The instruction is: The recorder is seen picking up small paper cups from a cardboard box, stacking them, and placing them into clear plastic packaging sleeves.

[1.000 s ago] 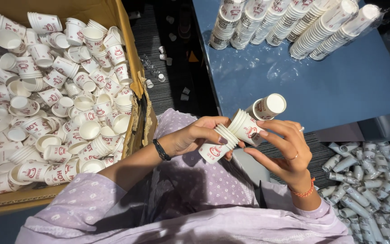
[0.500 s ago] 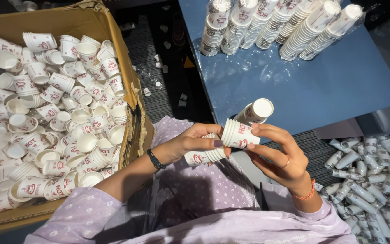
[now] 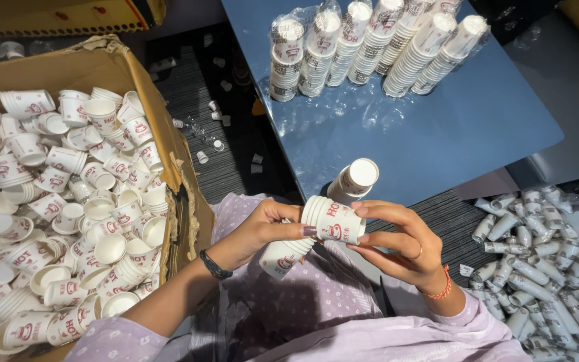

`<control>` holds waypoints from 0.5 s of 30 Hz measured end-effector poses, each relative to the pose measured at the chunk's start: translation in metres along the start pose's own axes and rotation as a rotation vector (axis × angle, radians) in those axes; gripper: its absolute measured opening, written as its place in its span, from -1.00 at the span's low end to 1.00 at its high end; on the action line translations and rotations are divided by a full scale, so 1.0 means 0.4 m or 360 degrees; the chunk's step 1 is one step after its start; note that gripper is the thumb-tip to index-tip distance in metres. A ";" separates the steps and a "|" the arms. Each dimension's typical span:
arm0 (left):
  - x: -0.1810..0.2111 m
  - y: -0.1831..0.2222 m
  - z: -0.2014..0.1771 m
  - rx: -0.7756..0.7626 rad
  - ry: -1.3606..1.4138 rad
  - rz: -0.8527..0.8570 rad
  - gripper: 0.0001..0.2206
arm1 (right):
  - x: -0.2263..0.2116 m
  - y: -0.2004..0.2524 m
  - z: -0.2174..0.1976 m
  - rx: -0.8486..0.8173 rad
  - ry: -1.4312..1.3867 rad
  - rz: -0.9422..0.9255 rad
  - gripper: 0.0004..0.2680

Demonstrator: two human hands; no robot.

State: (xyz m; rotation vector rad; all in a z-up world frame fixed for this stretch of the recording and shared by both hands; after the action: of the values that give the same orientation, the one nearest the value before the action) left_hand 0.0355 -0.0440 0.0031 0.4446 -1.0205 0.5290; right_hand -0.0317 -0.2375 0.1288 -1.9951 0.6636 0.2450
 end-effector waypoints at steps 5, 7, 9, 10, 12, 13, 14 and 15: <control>0.025 0.010 0.005 0.0116 0.0177 -0.0082 -0.74 | 0.008 0.007 -0.017 0.0027 0.0064 -0.0016 -0.75; 0.039 0.010 0.000 0.0177 0.0220 -0.0040 -0.72 | 0.034 0.036 -0.056 0.0362 -0.0043 -0.0068 -0.80; 0.034 0.006 -0.012 0.0228 0.0220 -0.0019 -0.72 | 0.053 0.077 -0.073 0.0595 -0.0066 0.0058 -0.82; 0.033 0.005 -0.021 0.0276 0.0216 0.0003 -0.72 | 0.069 0.104 -0.090 0.0832 -0.0089 0.0177 -0.84; 0.032 0.004 -0.026 0.0313 0.0220 0.0024 -0.73 | 0.071 0.089 -0.091 0.0782 0.0021 0.0226 -0.86; 0.033 0.004 -0.030 0.0346 0.0221 0.0044 -0.73 | 0.074 0.081 -0.090 0.0735 0.0134 0.0274 -0.88; 0.033 0.004 -0.030 0.0349 0.0222 0.0045 -0.73 | 0.077 0.070 -0.085 0.0733 0.0132 0.0274 -0.88; 0.034 0.004 -0.031 0.0355 0.0227 0.0056 -0.73 | 0.082 0.058 -0.073 0.0661 0.0145 0.0305 -0.88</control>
State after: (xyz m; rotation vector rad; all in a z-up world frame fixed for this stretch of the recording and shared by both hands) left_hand 0.0486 -0.0325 0.0097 0.5787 -0.8367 0.7005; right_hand -0.0202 -0.2827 0.1118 -1.5542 0.8877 0.1178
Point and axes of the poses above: each hand's wrist, its own y-axis away from the middle knuckle, its own z-axis out of the palm, x = y × z, the point moved 6 cm from there along -y, towards the middle knuckle, and after that the axes turned 2 degrees about -z, right-handed, at the moved point
